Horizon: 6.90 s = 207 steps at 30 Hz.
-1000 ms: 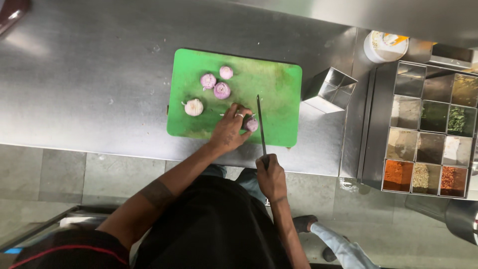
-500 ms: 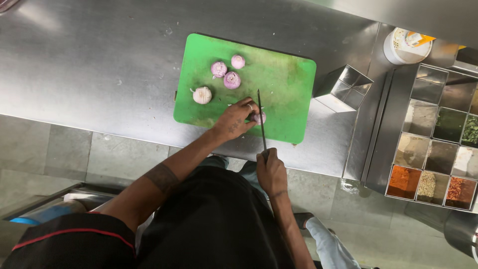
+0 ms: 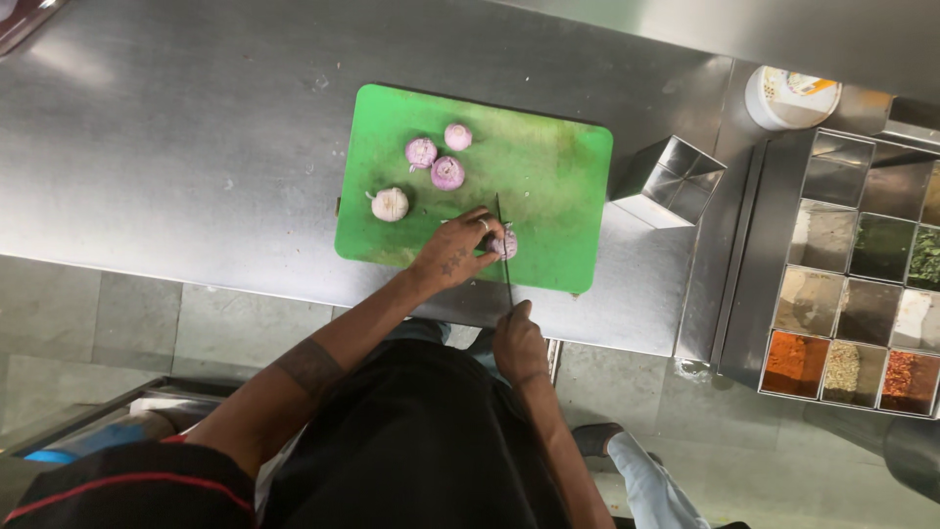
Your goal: The person uses a knife to chop red onions on a green cutting board. They slice and dice the onions into small pieces, accumulating a pile of chopped onion on the board.
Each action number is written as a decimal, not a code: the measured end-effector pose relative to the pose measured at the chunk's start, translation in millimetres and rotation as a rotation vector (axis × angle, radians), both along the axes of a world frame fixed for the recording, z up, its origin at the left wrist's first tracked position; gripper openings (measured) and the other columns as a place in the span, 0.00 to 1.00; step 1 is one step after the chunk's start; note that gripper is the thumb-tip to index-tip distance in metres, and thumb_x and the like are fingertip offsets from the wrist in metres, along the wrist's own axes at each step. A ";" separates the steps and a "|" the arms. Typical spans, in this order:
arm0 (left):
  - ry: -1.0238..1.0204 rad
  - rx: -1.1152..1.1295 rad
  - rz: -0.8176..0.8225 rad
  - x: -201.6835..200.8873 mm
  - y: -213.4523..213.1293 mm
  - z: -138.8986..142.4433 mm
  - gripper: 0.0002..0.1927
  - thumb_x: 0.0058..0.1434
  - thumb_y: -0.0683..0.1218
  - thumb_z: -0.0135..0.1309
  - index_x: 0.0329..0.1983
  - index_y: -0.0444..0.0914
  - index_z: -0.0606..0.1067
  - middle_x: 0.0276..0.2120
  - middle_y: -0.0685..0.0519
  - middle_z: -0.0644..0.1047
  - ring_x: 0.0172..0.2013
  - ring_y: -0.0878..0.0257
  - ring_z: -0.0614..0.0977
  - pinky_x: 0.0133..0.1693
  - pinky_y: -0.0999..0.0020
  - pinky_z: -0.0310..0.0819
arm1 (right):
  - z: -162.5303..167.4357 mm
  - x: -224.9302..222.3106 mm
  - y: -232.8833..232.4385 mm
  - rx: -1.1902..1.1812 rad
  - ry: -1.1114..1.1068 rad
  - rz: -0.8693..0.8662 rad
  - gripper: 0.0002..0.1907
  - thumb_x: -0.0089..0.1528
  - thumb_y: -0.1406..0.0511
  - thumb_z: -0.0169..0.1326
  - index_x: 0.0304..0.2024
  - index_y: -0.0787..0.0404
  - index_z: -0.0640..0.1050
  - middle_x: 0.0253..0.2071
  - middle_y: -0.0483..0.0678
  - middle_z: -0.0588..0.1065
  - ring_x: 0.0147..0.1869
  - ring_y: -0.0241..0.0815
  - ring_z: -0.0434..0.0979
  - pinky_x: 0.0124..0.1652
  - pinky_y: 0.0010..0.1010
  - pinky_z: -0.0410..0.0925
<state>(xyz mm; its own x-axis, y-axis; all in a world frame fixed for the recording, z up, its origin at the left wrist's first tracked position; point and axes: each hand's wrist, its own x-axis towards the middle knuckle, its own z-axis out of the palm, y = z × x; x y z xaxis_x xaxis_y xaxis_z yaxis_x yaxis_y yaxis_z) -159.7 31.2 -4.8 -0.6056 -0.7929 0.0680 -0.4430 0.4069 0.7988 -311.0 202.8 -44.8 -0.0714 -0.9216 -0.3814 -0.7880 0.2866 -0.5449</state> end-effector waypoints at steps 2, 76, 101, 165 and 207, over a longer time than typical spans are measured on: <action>-0.013 0.026 0.002 -0.4 -0.3 -0.4 0.17 0.54 0.43 0.65 0.44 0.39 0.72 0.41 0.50 0.75 0.41 0.52 0.82 0.45 0.58 0.78 | -11.0 -0.1 0.8 -0.036 -0.005 -0.004 0.14 0.70 0.63 0.45 0.48 0.69 0.63 0.36 0.73 0.75 0.37 0.72 0.79 0.34 0.56 0.74; -0.044 -0.094 -0.187 -4.3 -14.1 -17.5 0.11 0.53 0.42 0.64 0.37 0.38 0.74 0.43 0.50 0.75 0.49 0.52 0.78 0.49 0.58 0.76 | -26.6 -4.2 -20.4 0.255 0.010 -0.185 0.24 0.67 0.57 0.48 0.47 0.76 0.64 0.35 0.72 0.77 0.41 0.72 0.80 0.44 0.55 0.73; 0.061 -0.079 -0.187 -2.4 -18.3 -23.0 0.14 0.49 0.39 0.66 0.35 0.37 0.72 0.38 0.50 0.75 0.43 0.51 0.80 0.44 0.57 0.76 | -36.5 -1.9 -20.3 0.365 -0.019 -0.083 0.22 0.69 0.58 0.44 0.51 0.76 0.66 0.41 0.72 0.76 0.43 0.69 0.82 0.44 0.51 0.76; 0.053 -0.117 -0.275 -2.7 -33.2 -18.8 0.12 0.55 0.39 0.66 0.36 0.36 0.73 0.40 0.47 0.75 0.42 0.51 0.80 0.43 0.57 0.76 | -48.3 7.0 6.9 -0.126 -0.060 -0.226 0.12 0.66 0.63 0.50 0.38 0.69 0.69 0.34 0.69 0.76 0.38 0.73 0.77 0.37 0.58 0.71; 0.022 -0.127 -0.293 4.0 -39.5 -15.4 0.10 0.53 0.41 0.66 0.35 0.38 0.76 0.38 0.49 0.78 0.42 0.52 0.82 0.45 0.57 0.78 | -61.2 -5.2 15.5 -0.152 0.052 0.082 0.09 0.64 0.66 0.50 0.42 0.67 0.74 0.41 0.70 0.73 0.41 0.72 0.77 0.41 0.56 0.71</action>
<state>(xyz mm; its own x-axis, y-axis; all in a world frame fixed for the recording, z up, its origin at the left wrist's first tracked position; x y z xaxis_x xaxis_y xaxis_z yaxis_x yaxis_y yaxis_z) -155.6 -8.3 -20.2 -0.8041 -0.5694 0.1711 -0.2754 0.6117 0.7416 -316.2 218.3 -106.0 -0.0100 -0.9719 -0.2351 -0.8336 0.1379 -0.5349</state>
